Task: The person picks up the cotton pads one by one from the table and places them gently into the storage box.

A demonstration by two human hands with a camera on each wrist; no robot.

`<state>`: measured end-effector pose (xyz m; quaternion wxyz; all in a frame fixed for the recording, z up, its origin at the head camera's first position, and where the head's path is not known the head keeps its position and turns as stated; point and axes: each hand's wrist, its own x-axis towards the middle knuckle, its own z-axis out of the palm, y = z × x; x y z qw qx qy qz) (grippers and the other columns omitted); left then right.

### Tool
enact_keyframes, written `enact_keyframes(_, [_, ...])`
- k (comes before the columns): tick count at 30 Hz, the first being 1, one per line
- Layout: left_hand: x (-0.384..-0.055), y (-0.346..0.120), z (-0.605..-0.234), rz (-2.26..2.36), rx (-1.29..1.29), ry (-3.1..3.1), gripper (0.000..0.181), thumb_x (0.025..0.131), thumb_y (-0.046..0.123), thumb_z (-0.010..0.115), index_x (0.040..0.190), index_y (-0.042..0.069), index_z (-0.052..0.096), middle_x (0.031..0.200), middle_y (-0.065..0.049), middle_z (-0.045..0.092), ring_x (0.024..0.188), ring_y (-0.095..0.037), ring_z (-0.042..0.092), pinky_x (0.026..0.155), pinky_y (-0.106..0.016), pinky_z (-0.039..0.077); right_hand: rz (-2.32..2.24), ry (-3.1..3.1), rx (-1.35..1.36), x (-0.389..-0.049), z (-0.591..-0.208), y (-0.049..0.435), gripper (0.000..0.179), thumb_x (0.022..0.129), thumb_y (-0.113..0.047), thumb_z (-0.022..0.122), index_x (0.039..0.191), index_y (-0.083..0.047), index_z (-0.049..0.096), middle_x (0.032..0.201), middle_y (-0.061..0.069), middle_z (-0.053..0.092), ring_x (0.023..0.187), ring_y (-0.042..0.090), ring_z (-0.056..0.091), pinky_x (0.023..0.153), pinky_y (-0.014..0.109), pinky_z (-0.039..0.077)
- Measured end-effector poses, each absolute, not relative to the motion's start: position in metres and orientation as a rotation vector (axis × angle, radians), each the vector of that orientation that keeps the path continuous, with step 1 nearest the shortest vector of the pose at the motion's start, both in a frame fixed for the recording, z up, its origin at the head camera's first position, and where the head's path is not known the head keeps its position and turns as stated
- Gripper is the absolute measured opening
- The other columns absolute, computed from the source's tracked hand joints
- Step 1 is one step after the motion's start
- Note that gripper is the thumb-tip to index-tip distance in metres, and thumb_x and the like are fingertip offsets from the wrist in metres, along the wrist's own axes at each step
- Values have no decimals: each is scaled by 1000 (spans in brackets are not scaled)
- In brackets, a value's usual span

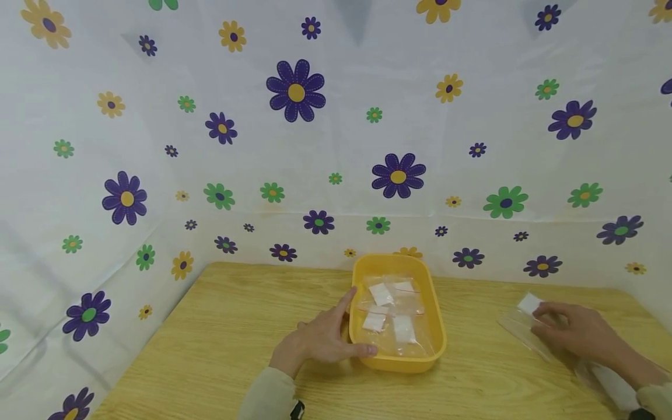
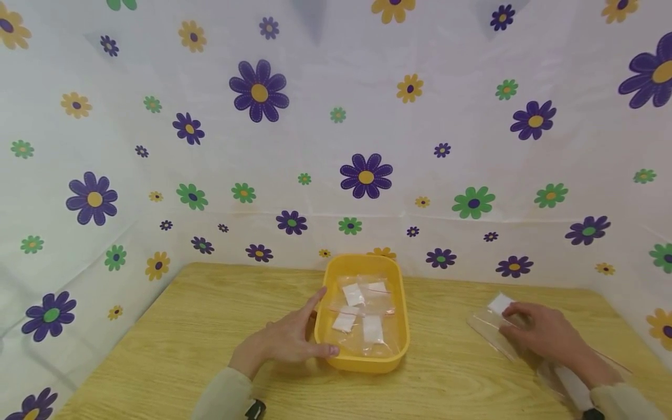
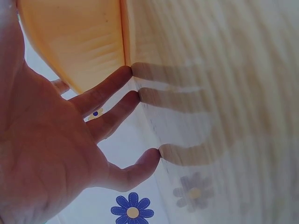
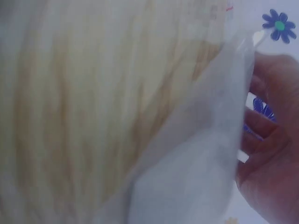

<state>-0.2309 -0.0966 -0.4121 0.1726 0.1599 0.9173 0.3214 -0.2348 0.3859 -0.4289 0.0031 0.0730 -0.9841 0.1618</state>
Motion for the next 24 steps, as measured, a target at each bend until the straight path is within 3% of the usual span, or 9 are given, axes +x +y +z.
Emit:
enact_keyframes(2, [-231,-97,-412,919,452,2598,112,68,73,67,149,43,-4,149,0,41,134,-27,42,106,-65,32,508,-3091,242,-236,-431,389,50,85,-52,64,111,-9,66,122,31,58,102,48,55,78,64,46])
enact_keyframes(5, [-231,-97,-413,915,452,2601,112,68,73,66,150,42,-3,150,1,39,136,-28,39,105,-70,26,530,-3098,251,-238,-432,392,54,85,-52,63,116,-9,64,127,33,53,110,56,48,78,66,44])
enact_keyframes(9, [-229,-98,-412,856,440,2641,112,66,77,63,149,45,-5,149,2,40,137,-31,37,96,-83,11,555,-3069,279,-241,-434,396,50,86,-49,64,116,-10,65,129,32,52,112,58,45,79,68,43])
enact_keyframes(12, [-229,-99,-412,831,430,2657,112,65,80,61,148,47,-7,148,3,42,138,-32,36,91,-86,7,543,-3016,326,-242,-435,397,44,85,-45,67,112,-10,67,127,30,55,113,57,46,82,69,41])
enact_keyframes(20, [-229,-99,-411,849,438,2655,111,67,78,62,148,46,-7,145,3,46,135,-31,40,92,-85,9,488,-3007,343,-247,-434,396,40,84,-44,68,107,-12,69,126,29,57,109,55,51,80,65,44])
enact_keyframes(24, [-231,-101,-411,888,463,2637,111,68,75,63,149,43,-5,139,2,51,130,-27,46,96,-82,17,498,-3001,333,-249,-433,394,30,86,-40,67,101,-14,71,125,29,57,110,56,49,81,66,43])
